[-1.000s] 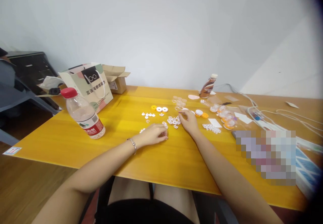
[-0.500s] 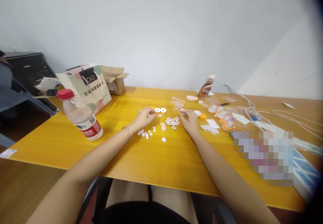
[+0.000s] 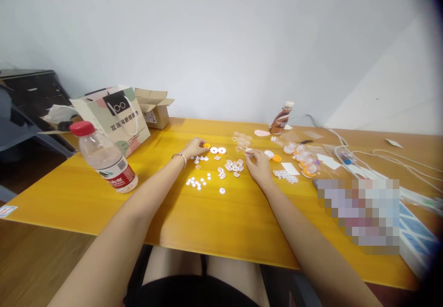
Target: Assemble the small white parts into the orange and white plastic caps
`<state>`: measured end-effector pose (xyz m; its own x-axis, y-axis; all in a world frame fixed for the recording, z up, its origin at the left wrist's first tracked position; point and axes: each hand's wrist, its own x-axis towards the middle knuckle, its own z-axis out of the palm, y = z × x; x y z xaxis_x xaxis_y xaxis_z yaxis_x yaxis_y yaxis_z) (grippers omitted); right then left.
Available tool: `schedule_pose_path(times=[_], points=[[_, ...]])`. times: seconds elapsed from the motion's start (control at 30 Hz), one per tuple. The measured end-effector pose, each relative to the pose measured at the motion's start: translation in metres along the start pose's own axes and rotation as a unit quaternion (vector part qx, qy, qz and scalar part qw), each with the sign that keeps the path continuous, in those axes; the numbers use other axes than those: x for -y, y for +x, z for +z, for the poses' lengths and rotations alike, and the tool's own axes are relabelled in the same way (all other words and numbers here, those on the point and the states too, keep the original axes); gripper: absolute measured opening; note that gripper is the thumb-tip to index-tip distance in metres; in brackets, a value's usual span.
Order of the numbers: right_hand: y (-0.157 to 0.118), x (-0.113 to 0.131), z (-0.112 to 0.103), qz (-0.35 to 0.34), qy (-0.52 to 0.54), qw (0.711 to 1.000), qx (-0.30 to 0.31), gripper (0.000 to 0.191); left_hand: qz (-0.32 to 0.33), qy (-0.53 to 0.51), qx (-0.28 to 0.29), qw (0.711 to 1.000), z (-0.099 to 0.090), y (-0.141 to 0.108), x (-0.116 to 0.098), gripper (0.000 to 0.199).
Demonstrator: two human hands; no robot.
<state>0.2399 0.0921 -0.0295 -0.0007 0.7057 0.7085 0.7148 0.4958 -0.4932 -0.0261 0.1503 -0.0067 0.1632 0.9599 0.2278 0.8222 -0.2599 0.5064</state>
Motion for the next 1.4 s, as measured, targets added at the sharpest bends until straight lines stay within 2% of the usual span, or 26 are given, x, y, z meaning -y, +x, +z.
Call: schedule_pose_path(times=[0.13, 0.2, 0.27, 0.37, 0.43, 0.5, 0.77, 0.93, 1.07, 1.23, 1.33, 1.4], points=[[0.000, 0.000, 0.000, 0.002, 0.003, 1.000, 0.004, 0.013, -0.018, -0.008, -0.042, 0.999, -0.008, -0.015, -0.012, 0.035], [0.000, 0.000, 0.000, 0.004, 0.001, 1.000, 0.003, 0.014, 0.022, -0.038, -0.054, 0.998, -0.015, -0.035, -0.027, 0.036], [0.000, 0.000, 0.000, 0.004, 0.001, 1.000, 0.002, 0.014, 0.111, -0.073, -0.024, 0.991, -0.021, -0.063, -0.046, 0.036], [0.000, -0.001, 0.000, 0.005, 0.005, 1.000, 0.000, 0.013, 0.219, -0.053, 0.068, 0.972, -0.026, -0.106, -0.072, 0.033], [0.000, -0.001, 0.000, 0.009, 0.005, 1.000, -0.001, 0.013, 0.240, -0.028, 0.103, 0.965, -0.025, -0.126, -0.081, 0.033], [0.000, -0.001, 0.000, 0.013, 0.005, 1.000, -0.002, 0.013, 0.247, -0.013, 0.118, 0.962, -0.023, -0.137, -0.084, 0.033], [0.000, -0.001, 0.001, 0.008, 0.004, 1.000, 0.001, 0.014, 0.246, 0.012, 0.131, 0.960, -0.010, -0.137, -0.078, 0.028], [-0.001, 0.000, 0.002, 0.003, 0.004, 1.000, 0.003, 0.014, 0.245, -0.002, 0.129, 0.961, -0.009, -0.139, -0.079, 0.036], [-0.001, 0.003, 0.003, 0.000, 0.001, 1.000, 0.004, 0.014, 0.237, -0.007, 0.107, 0.966, -0.005, -0.139, -0.080, 0.022], [-0.002, 0.016, 0.000, -0.012, 0.019, 1.000, 0.013, 0.016, 0.245, -0.001, 0.101, 0.964, 0.002, -0.141, -0.080, 0.015], [-0.004, 0.030, -0.004, 0.022, 0.074, 0.996, 0.036, 0.017, 0.242, 0.001, 0.065, 0.968, -0.002, -0.139, -0.080, 0.014], [-0.007, 0.043, -0.005, 0.076, 0.155, 0.981, 0.090, 0.018, 0.227, -0.003, 0.025, 0.974, -0.008, -0.136, -0.077, 0.014]])
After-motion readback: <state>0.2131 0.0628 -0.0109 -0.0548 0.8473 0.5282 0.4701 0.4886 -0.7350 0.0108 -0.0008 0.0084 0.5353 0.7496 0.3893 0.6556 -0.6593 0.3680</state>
